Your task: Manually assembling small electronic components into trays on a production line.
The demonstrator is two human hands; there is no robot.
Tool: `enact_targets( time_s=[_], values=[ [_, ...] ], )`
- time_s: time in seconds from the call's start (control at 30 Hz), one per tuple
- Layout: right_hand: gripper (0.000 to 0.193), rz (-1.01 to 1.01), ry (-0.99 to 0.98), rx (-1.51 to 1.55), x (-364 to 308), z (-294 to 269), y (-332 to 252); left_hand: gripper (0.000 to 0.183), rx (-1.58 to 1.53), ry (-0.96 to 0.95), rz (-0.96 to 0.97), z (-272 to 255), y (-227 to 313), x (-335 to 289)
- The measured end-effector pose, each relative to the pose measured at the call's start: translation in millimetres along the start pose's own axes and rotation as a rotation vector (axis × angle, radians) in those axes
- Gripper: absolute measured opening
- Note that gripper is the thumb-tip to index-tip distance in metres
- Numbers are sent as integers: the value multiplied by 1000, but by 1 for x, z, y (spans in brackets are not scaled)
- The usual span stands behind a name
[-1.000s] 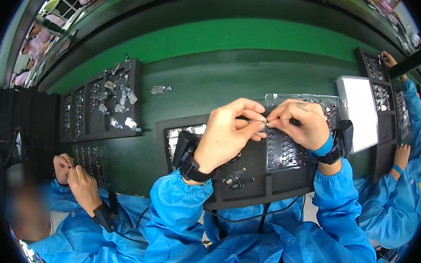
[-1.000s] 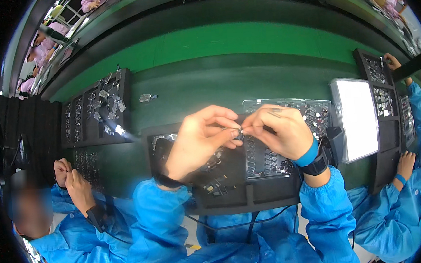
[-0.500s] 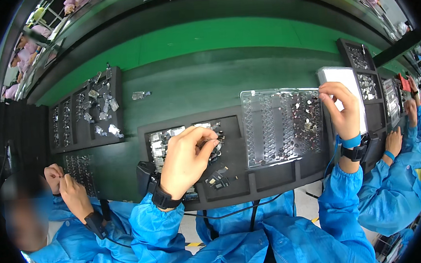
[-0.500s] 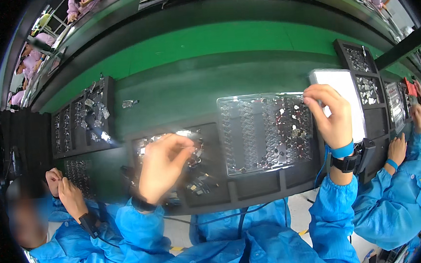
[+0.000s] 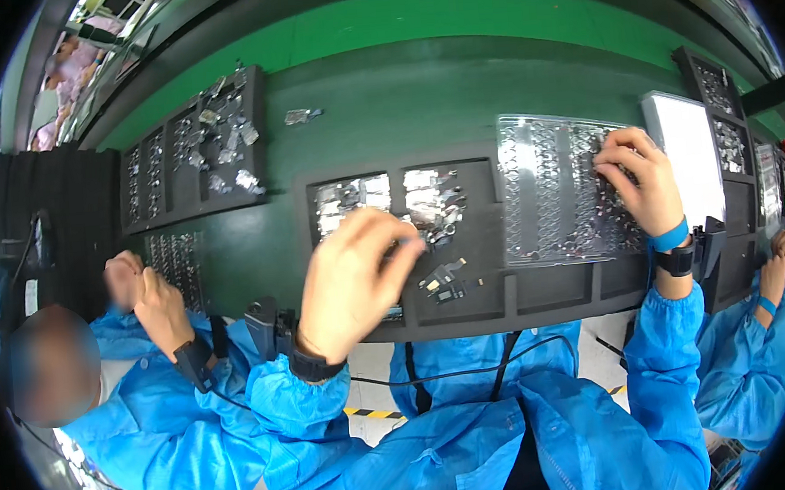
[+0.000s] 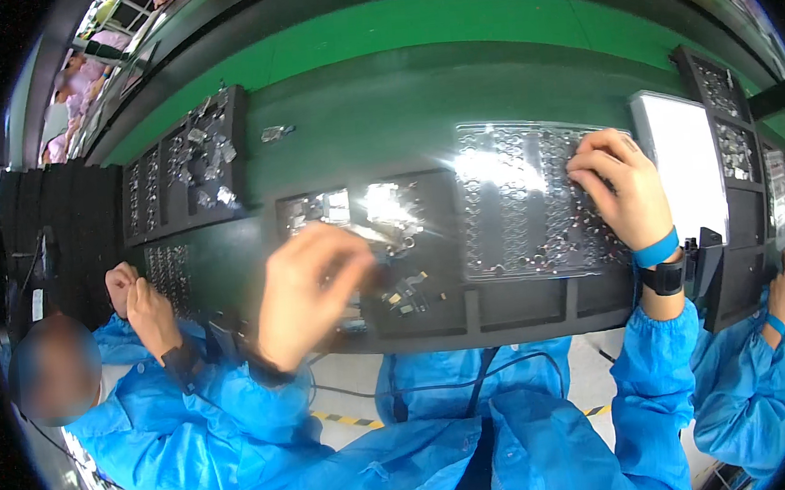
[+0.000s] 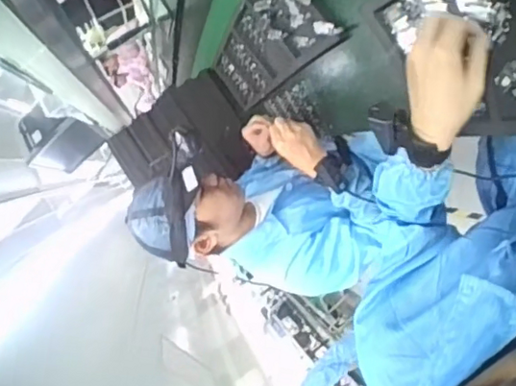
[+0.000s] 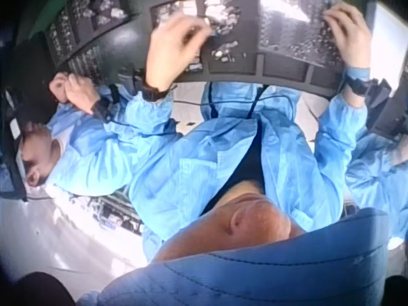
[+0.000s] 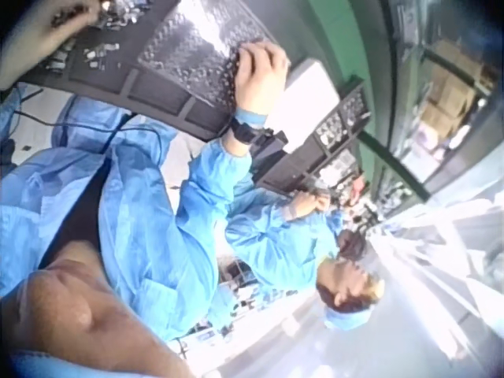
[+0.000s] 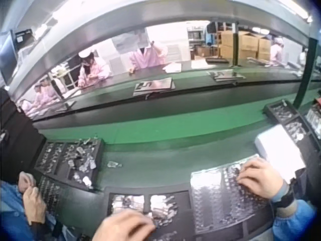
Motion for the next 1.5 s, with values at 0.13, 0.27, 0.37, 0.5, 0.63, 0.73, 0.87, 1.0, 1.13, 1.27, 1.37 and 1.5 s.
enact_targets(
  time_s=[0.13, 0.27, 0.37, 0.5, 0.63, 0.73, 0.87, 1.0, 1.13, 1.27, 1.37, 1.5],
  values=[
    [9, 28, -15, -15, 2, 7, 2, 18, 183, -69, 38, 23, 11, -35],
    [8, 20, 3, -37, -1, 5, 3, 27, 330, -43, 63, 44, 19, -48],
    [8, 92, 115, 148, -4, -4, 9, 25, 302, -79, 66, 50, 15, -53],
    [17, 149, 144, 160, -15, -19, 22, 18, 149, -177, 67, 47, 15, -53],
    [17, 20, 19, 82, -9, -18, 11, 14, -132, -238, 0, 33, 22, -33],
    [17, -12, -17, 35, -3, -17, 6, 14, -272, -211, -48, 17, 27, -3],
    [19, -19, -63, 39, 6, -9, 7, 16, -483, -89, -92, 10, 17, 43],
    [22, -5, -98, 22, 6, -3, 5, 12, -644, -106, -128, 25, 21, 75],
    [20, 54, -76, 25, 3, -1, 15, 14, -684, -126, -136, 40, 26, 89],
    [17, 66, -87, 35, 4, 4, 20, 12, -711, -54, -114, 49, 11, 88],
    [16, 31, -85, 33, 7, 3, 16, 8, -619, 9, -97, 47, 7, 87],
    [12, 175, 35, 206, 2, -10, 16, 8, -600, -28, 3, 55, 20, 83]
  ],
)
Point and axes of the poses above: each hand's wrist, its own x-axis towards the middle knuckle, its own z-axis out of the palm, y = z × x, the point moved 10 cm from there along x, towards the middle knuckle, and after that the axes turned 14 degrees about -z, right-handed, at the moved point
